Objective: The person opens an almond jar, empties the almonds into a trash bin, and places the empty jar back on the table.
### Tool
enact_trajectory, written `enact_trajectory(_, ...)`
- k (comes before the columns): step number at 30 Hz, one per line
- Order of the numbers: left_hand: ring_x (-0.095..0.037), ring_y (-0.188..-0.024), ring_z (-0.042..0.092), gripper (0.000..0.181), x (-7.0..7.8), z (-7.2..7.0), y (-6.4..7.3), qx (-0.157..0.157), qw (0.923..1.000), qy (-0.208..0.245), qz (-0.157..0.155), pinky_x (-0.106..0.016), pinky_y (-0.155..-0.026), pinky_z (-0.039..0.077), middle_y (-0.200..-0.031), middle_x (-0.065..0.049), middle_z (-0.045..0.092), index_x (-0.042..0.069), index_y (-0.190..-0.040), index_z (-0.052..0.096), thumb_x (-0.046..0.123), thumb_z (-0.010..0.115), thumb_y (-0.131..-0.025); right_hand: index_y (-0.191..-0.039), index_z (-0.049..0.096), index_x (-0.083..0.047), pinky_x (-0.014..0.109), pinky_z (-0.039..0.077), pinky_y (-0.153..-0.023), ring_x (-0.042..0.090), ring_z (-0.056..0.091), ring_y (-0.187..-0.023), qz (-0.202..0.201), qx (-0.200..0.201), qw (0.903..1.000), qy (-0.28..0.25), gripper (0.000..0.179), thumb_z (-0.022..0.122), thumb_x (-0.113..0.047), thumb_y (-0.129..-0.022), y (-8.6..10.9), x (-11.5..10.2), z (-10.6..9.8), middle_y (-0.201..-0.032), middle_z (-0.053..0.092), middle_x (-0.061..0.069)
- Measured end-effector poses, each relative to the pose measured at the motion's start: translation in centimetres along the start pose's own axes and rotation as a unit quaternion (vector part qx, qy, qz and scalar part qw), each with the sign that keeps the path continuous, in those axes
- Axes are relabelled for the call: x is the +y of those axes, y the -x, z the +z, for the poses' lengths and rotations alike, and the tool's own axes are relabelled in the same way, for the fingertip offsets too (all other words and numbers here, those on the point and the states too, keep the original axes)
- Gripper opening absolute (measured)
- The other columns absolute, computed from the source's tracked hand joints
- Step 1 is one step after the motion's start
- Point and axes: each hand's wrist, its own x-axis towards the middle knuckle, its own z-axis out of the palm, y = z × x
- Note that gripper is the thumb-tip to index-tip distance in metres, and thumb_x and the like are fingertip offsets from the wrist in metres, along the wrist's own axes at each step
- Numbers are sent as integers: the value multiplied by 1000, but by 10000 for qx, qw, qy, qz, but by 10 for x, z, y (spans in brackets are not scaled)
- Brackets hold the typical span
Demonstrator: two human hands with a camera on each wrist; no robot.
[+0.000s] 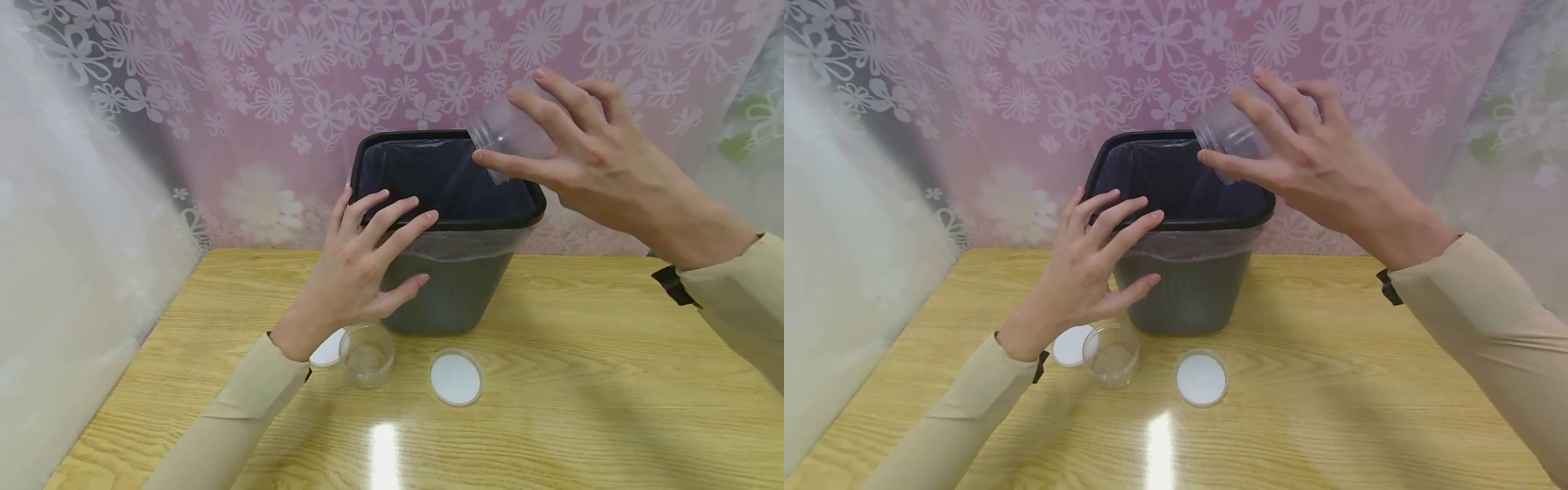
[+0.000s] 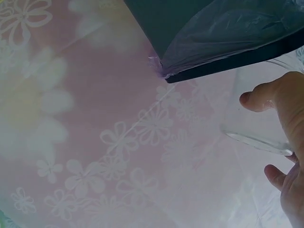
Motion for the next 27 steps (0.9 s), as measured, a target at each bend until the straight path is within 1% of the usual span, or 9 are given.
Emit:
enact_trajectory(3,-40,-144,38,71,0,0,-1,16,10000,39,3,-71,-121,19,-153,-7,50,25,-150,51,48,74,-87,-151,48,-31,66,37,-99,49,38,-141,81,4,9999,-122,104,82,14,-64,1,-1,-2,-153,40,28)
enact_trajectory(7,-40,-149,32,70,2,-2,-2,-2,10000,85,-23,-71,-121,18,-156,-7,46,25,-151,50,48,73,-88,-151,49,-32,67,39,-94,50,39,-139,198,-21,9996,-189,97,81,10,-70,3,-2,-4,-153,40,28)
enact_trajectory(10,-40,-152,28,69,3,-3,0,-26,9999,146,-60,-70,-122,17,-158,-8,44,25,-151,49,48,71,-90,-152,48,-33,66,41,-88,50,41,-137,292,-1,9995,-98,97,83,5,-70,6,-3,-6,-152,42,27)
enact_trajectory(13,-41,-153,27,70,6,-5,3,33,9998,203,-69,-71,-121,18,-159,-9,42,24,-151,48,46,72,-89,-151,48,-32,65,42,-85,50,42,-134,362,115,9993,-48,95,84,2,-70,9,-4,-7,-151,44,27)
enact_trajectory(16,-42,-152,28,71,7,-8,7,167,9996,223,-60,-71,-121,19,-159,-11,43,23,-149,49,43,75,-86,-149,51,-30,64,41,-85,50,44,-132,422,250,9988,-96,85,80,1,-75,11,-5,-7,-149,45,27)
enact_trajectory(19,-43,-152,28,72,8,-12,11,228,9995,215,-74,-70,-121,17,-158,-11,44,23,-149,50,41,76,-85,-146,54,-29,66,41,-86,50,45,-131,576,390,9974,-197,75,74,1,-80,15,-6,-7,-147,48,28)
enact_trajectory(24,-44,-151,30,69,8,-18,20,158,9996,198,-129,-71,-121,16,-159,-12,43,23,-149,50,42,73,-87,-146,54,-29,69,43,-86,51,47,-132,823,445,9952,-278,62,68,-6,-90,22,-8,-8,-145,50,29)
enact_trajectory(27,-45,-150,31,67,8,-22,25,123,9997,184,-131,-72,-121,17,-159,-12,43,22,-149,50,44,71,-89,-146,54,-29,69,44,-84,52,47,-131,908,461,9943,-320,58,68,-10,-93,26,-8,-8,-145,50,29)
